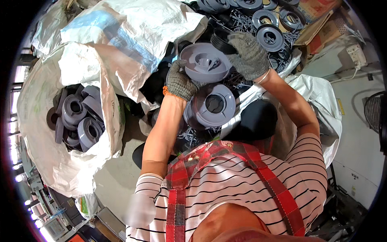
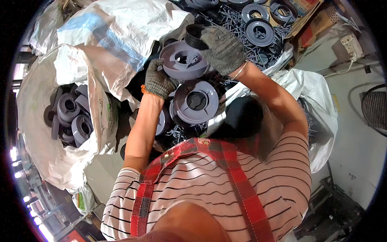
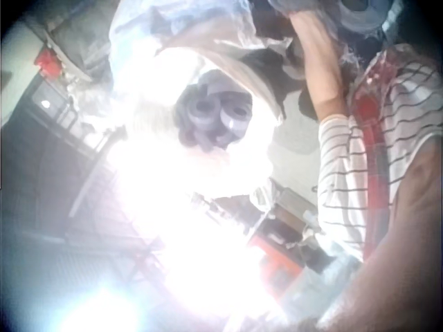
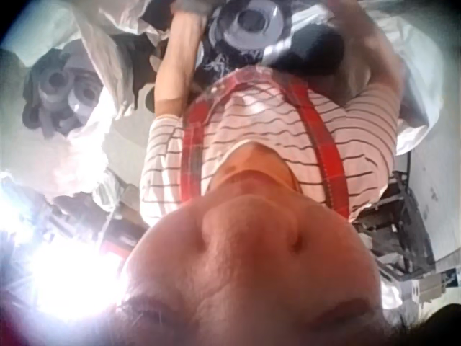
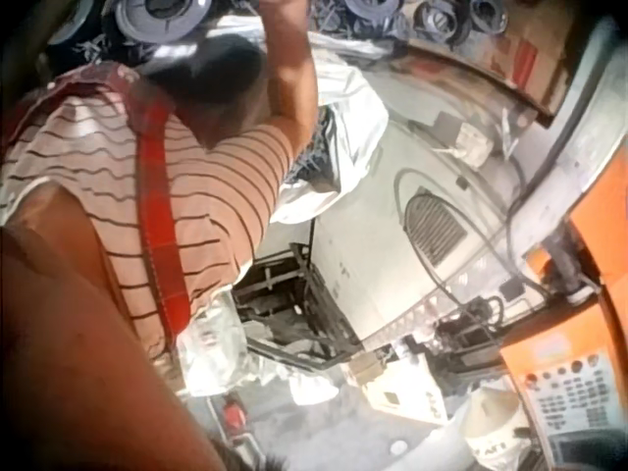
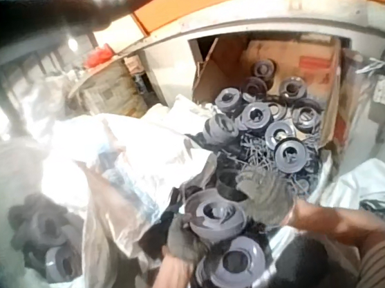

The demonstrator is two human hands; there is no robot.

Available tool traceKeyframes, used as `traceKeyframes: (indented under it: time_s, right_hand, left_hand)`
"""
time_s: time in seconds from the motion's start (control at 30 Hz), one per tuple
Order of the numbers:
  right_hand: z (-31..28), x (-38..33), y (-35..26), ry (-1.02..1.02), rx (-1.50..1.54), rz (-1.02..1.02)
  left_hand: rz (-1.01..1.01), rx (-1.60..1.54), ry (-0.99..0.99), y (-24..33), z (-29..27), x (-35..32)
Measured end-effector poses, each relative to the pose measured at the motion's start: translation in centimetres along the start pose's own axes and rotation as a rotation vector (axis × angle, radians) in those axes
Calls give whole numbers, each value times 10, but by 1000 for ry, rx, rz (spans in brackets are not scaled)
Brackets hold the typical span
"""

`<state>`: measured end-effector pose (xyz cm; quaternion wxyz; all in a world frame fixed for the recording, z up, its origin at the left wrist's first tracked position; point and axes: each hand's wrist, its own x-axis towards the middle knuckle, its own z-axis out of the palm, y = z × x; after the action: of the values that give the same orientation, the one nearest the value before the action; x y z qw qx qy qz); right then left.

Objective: The person sits on the floor and sorts gray plastic rings from a large white sack into a cardboard box. They pick up the rings by hand, inspect them, and place them into the box, which already contains similar parts and shredded plastic material.

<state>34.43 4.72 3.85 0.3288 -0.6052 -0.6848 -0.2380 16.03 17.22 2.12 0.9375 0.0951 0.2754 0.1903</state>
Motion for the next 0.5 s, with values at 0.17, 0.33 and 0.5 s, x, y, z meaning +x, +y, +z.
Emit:
traceKeyframes:
  time_s: [0.17,0.33,0.5]
  right_hand:
    - [-1,4,-17,-472,-79,75]
    - [-5,-4,-8,-211,124,271]
    - [-25,2,-44,-601,528,396]
  left_hand:
    - [11,28,80,-11,-4,-22]
    - [75,66,-12,-21,5,-48]
    - [184,136,53,-33,-11,-47]
